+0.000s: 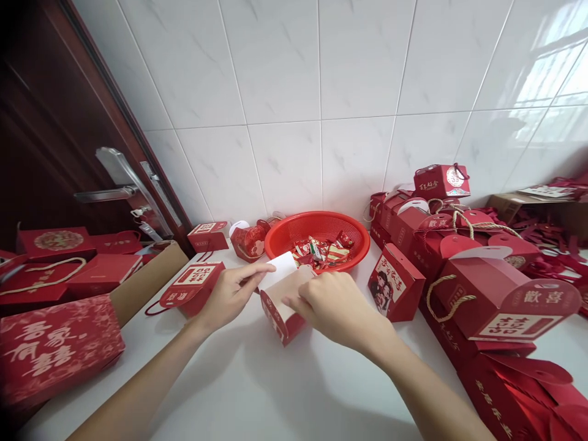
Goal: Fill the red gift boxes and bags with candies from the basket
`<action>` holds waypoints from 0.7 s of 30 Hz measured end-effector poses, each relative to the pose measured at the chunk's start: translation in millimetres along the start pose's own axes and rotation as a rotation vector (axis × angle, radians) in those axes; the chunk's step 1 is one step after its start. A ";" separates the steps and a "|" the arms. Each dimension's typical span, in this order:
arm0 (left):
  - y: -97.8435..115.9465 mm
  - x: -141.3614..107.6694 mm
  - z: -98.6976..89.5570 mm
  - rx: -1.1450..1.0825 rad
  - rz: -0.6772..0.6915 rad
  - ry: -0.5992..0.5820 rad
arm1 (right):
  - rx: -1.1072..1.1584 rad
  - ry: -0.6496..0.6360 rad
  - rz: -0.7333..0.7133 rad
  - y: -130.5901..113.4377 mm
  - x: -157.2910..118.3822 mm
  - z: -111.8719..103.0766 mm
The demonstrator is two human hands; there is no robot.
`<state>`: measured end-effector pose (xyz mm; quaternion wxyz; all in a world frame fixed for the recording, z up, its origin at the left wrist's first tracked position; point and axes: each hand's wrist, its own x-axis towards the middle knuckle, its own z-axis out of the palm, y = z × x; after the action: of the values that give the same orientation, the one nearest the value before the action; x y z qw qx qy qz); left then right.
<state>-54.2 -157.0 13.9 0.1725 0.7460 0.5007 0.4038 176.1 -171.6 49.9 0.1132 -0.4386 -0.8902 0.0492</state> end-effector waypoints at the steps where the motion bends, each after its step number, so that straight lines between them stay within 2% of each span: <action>1: -2.5 1.3 4.9 -0.031 -0.027 0.006 | -0.021 -0.024 0.043 3.2 -1.1 -2.3; 5: -15.1 2.1 16.7 -0.128 -0.197 -0.112 | -0.062 -0.183 0.125 13.5 -4.0 -5.3; 9: -15.0 -1.4 9.6 -0.115 -0.254 -0.264 | -0.080 -0.272 0.131 15.3 -3.2 -2.5; 13: -11.4 -6.0 -4.9 -0.107 -0.291 -0.520 | -0.051 -0.348 0.182 17.2 -2.2 -2.6; 17: -23.1 -10.4 -6.4 -0.140 -0.380 -0.782 | 0.029 -0.435 0.243 27.2 -1.3 -3.0; 19: -28.9 -11.7 -2.1 -0.163 -0.394 -0.819 | 0.032 -0.436 0.274 32.4 0.5 -2.6; 21: -30.1 -12.6 3.5 -0.149 -0.383 -0.775 | 0.000 -0.413 0.308 35.7 2.6 -2.9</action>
<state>-72.0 -154.4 -13.6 0.4728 0.7217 0.4976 0.0900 202.8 -147.7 46.4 -0.0796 -0.5498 -0.8170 0.1545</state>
